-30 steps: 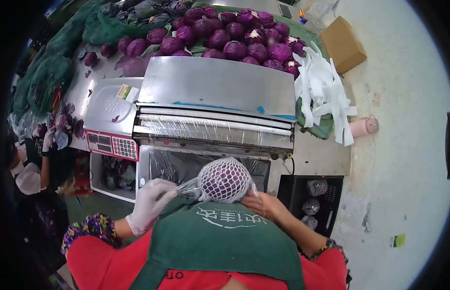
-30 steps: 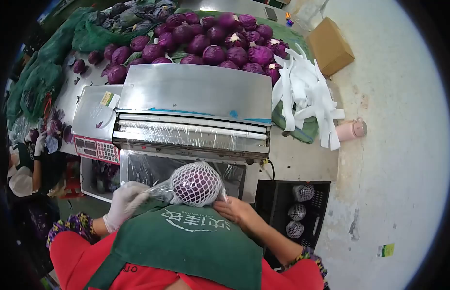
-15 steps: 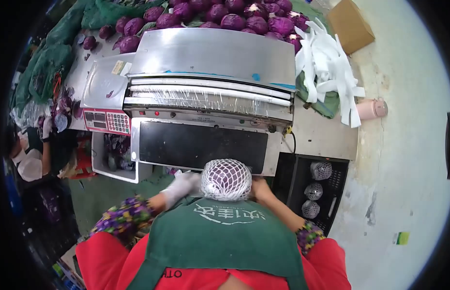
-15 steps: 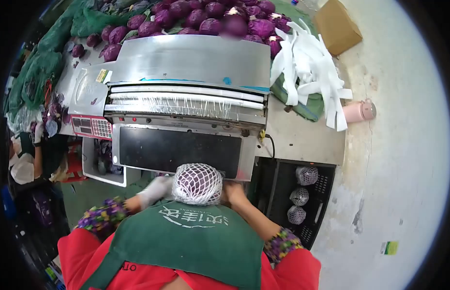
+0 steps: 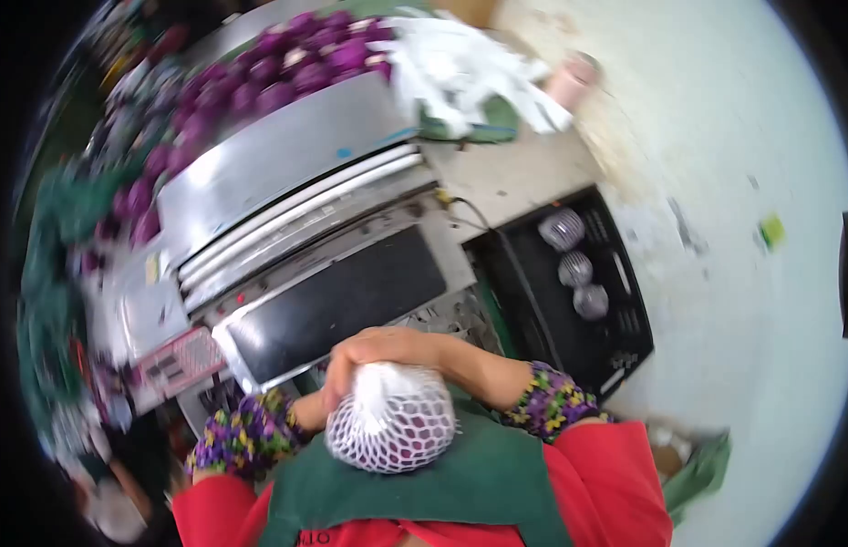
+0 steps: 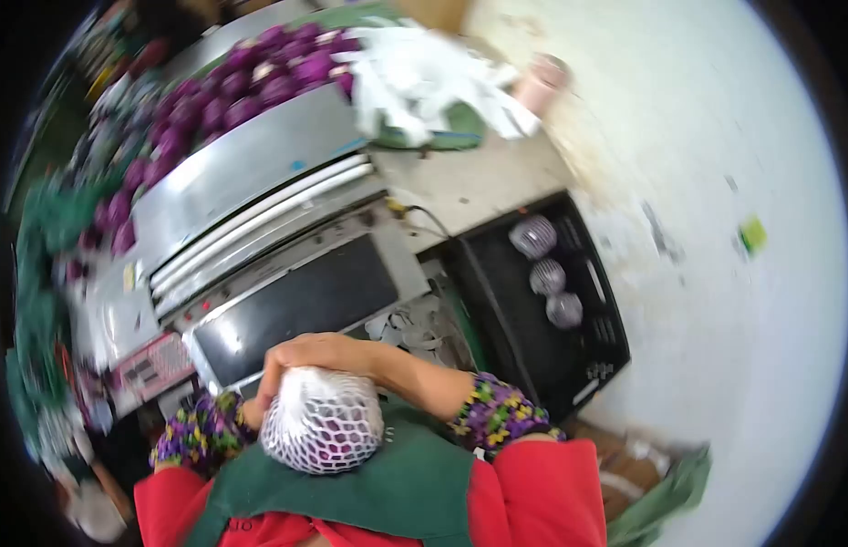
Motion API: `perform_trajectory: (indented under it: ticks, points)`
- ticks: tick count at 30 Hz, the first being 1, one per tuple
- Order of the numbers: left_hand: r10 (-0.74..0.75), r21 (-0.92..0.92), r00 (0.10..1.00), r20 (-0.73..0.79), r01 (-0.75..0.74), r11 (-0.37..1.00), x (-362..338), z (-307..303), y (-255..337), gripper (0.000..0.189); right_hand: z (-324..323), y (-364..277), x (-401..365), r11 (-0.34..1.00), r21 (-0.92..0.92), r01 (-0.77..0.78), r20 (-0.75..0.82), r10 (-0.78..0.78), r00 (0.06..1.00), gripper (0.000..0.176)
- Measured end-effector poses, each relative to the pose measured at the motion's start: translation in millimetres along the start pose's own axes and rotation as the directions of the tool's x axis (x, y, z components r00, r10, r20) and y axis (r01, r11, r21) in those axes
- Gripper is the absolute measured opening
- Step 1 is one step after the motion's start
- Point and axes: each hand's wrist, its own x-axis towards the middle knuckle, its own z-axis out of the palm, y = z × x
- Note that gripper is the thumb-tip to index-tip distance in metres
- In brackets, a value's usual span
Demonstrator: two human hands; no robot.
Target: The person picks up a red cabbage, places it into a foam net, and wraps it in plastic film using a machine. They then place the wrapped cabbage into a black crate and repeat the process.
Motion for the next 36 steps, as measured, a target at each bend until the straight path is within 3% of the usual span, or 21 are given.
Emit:
perform_trajectory:
  ticks: [1, 3, 4, 5, 6, 7, 10, 11, 13, 15, 17, 21, 22, 23, 25, 26, 29, 31, 33, 34, 36]
  points:
    - [-0.028, 0.025, 0.999, 0.028, 0.028, 0.999, -4, -2, 6, 0.046, 3, -2, -6, 0.998, -0.055, 0.023, -0.061, -0.026, 0.998, 0.037]
    - [-0.092, 0.083, 0.993, 0.069, 0.086, 0.993, -2, 0, 17, 0.052, 7, 2, -31, 0.998, -0.036, 0.06, -0.527, -0.07, 0.847, 0.03]
    - [-0.034, -0.121, 0.998, 0.058, 0.041, 0.992, -1, 18, 22, 0.058, -1, 16, -48, 0.983, -0.106, 0.149, -0.792, -0.174, 0.585, 0.025]
    - [0.024, -0.32, 0.999, 0.048, -0.008, 0.947, 1, 35, 26, 0.065, -13, 34, -72, 0.96, -0.151, 0.236, -0.854, -0.247, 0.458, 0.031]
    - [0.085, -0.038, 0.994, -0.063, -0.087, 0.995, 8, 41, 19, 0.07, 2, 30, -92, 0.972, -0.131, 0.197, -0.898, -0.201, 0.392, 0.037]
    - [0.06, -0.018, 0.997, -0.044, -0.061, 0.998, 26, 48, 15, 0.07, 17, 25, -113, 0.984, -0.1, 0.146, -0.933, -0.144, 0.331, 0.044]
    - [0.027, 0.29, 0.997, -0.066, -0.007, 0.957, 92, 92, 2, 0.064, -6, 67, -176, 0.912, -0.207, 0.355, -0.888, -0.327, 0.322, 0.056]
    - [-0.24, 0.188, 0.971, -0.008, 0.237, 0.953, 123, 119, 4, 0.06, -17, 68, -209, 0.862, -0.059, 0.503, -0.906, -0.259, 0.336, 0.059]
    - [0.023, 0.703, 0.962, 0.272, -0.215, 0.678, 141, 139, -18, 0.06, -46, 85, -284, 0.711, 0.038, 0.702, -0.904, -0.275, 0.328, 0.061]
    - [-0.206, 0.717, 0.923, 0.326, -0.099, 0.69, 157, 168, -6, 0.057, -56, 86, -360, 0.594, -0.096, 0.799, -0.978, -0.205, 0.035, 0.066]
    - [-0.386, 0.7, 0.907, 0.168, 0.166, 0.694, 174, 166, 7, 0.052, -88, 105, -442, 0.425, -0.258, 0.868, -0.963, -0.189, -0.194, 0.056]
    - [-0.191, 0.712, 0.982, 0.01, 0.127, 0.69, 183, 139, 22, 0.047, -164, 152, -574, 0.475, -0.391, 0.788, -0.852, 0.136, -0.505, 0.043]
    - [-0.156, 0.702, 0.986, -0.062, 0.155, 0.695, 180, 135, 29, 0.046, -198, 189, -615, 0.373, -0.451, 0.811, -0.859, 0.066, -0.508, 0.044]
    - [-0.141, 0.69, 0.981, -0.13, 0.191, 0.698, 175, 130, 35, 0.045, -206, 196, -629, 0.381, -0.444, 0.811, -0.839, 0.142, -0.526, 0.045]
    - [-0.01, 0.681, 0.985, -0.173, 0.127, 0.721, 160, 122, 45, 0.044, -251, 236, -676, 0.165, -0.45, 0.878, -0.792, 0.382, -0.477, 0.046]
    - [0.052, 0.689, 0.985, -0.166, 0.078, 0.721, 153, 117, 52, 0.044, -256, 241, -681, 0.21, -0.457, 0.864, -0.749, 0.433, -0.502, 0.046]
    - [0.162, 0.686, 0.96, -0.227, 0.04, 0.726, 126, 114, 83, 0.042, -264, 224, -670, 0.623, -0.334, 0.708, -0.589, 0.448, -0.672, 0.046]
    - [0.3, 0.76, 0.934, -0.196, -0.048, 0.648, 102, 107, 113, 0.041, -248, 167, -626, 0.94, 0.082, 0.332, -0.338, 0.34, -0.878, 0.046]
    - [0.468, 0.875, 0.865, -0.179, -0.077, 0.478, 80, 84, 147, 0.04, -231, 114, -567, 0.92, 0.391, -0.015, -0.203, 0.07, -0.977, 0.046]
    - [0.554, 0.869, 0.811, -0.185, -0.129, 0.478, 73, 67, 167, 0.04, -222, 89, -532, 0.909, 0.389, -0.15, -0.227, -0.063, -0.972, 0.046]
    - [0.652, 0.86, 0.728, -0.211, -0.179, 0.478, 65, 41, 216, 0.046, -255, 93, -500, 0.855, 0.106, -0.508, -0.186, -0.485, -0.855, 0.04]
